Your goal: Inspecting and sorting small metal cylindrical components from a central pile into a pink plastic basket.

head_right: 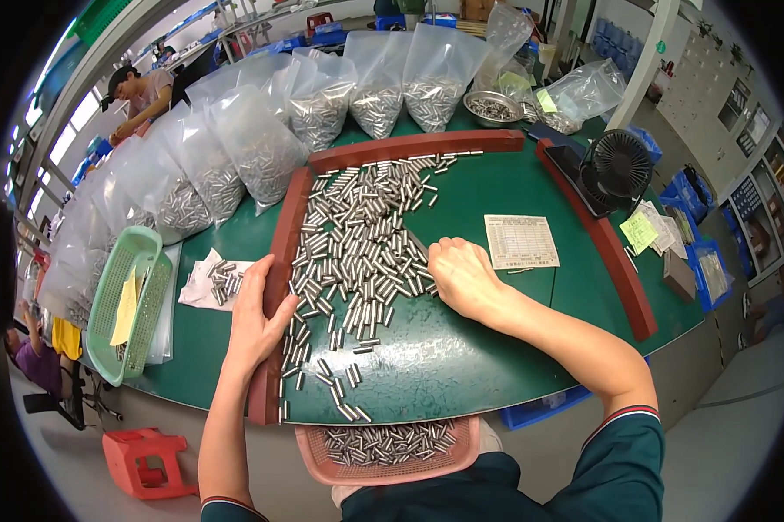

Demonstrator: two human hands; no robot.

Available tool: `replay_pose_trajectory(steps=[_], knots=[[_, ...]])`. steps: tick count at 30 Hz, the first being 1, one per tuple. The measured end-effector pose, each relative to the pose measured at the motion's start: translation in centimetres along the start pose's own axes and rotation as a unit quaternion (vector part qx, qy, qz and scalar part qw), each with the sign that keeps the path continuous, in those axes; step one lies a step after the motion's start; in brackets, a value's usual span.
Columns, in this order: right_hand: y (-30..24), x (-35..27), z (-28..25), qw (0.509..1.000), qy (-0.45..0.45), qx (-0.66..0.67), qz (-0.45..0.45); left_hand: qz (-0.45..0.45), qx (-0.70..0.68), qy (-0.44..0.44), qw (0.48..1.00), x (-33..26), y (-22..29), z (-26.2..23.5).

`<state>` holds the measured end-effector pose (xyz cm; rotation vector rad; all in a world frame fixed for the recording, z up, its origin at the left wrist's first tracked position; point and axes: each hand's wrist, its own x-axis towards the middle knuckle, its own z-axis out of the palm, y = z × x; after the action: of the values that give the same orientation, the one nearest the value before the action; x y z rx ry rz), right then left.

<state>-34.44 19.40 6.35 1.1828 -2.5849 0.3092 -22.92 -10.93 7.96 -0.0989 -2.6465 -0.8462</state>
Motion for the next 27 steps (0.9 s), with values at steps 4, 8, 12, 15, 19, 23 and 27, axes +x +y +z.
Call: replay_pose_trajectory(steps=[4, 8, 12, 15, 19, 23, 27], knots=[[-2.9, -1.0, -0.7, 1.0, -0.008, 0.009, -0.02, 0.0, -0.01, -0.001, 1.0, 0.2, 0.2, -0.3], [-5.0, -2.1, -1.1, 0.998, -0.014, 0.028, -0.052, 0.014, -0.01, 0.013, 1.0, 0.1, -0.3, 0.1], [-7.3, -3.6, -2.1, 0.994, -0.041, 0.05, -0.085, 0.021, -0.009, 0.022, 0.999, 0.2, -0.2, 0.0], [-8.9, -4.9, -2.7, 0.991, -0.077, 0.046, -0.098, 0.016, -0.011, 0.02, 1.0, 0.0, -0.3, 0.1], [-10.5, -6.4, -3.4, 0.989, -0.087, 0.054, -0.103, 0.022, -0.009, 0.023, 0.999, -0.2, -0.4, -0.1], [-11.3, -7.7, -4.1, 0.987, -0.089, 0.063, -0.119, 0.026, -0.008, 0.024, 0.999, -0.2, -0.4, 0.2], [-12.2, -9.0, -5.0, 0.981, -0.124, 0.07, -0.134, 0.019, -0.006, 0.02, 1.0, -0.2, -0.5, 0.2]])
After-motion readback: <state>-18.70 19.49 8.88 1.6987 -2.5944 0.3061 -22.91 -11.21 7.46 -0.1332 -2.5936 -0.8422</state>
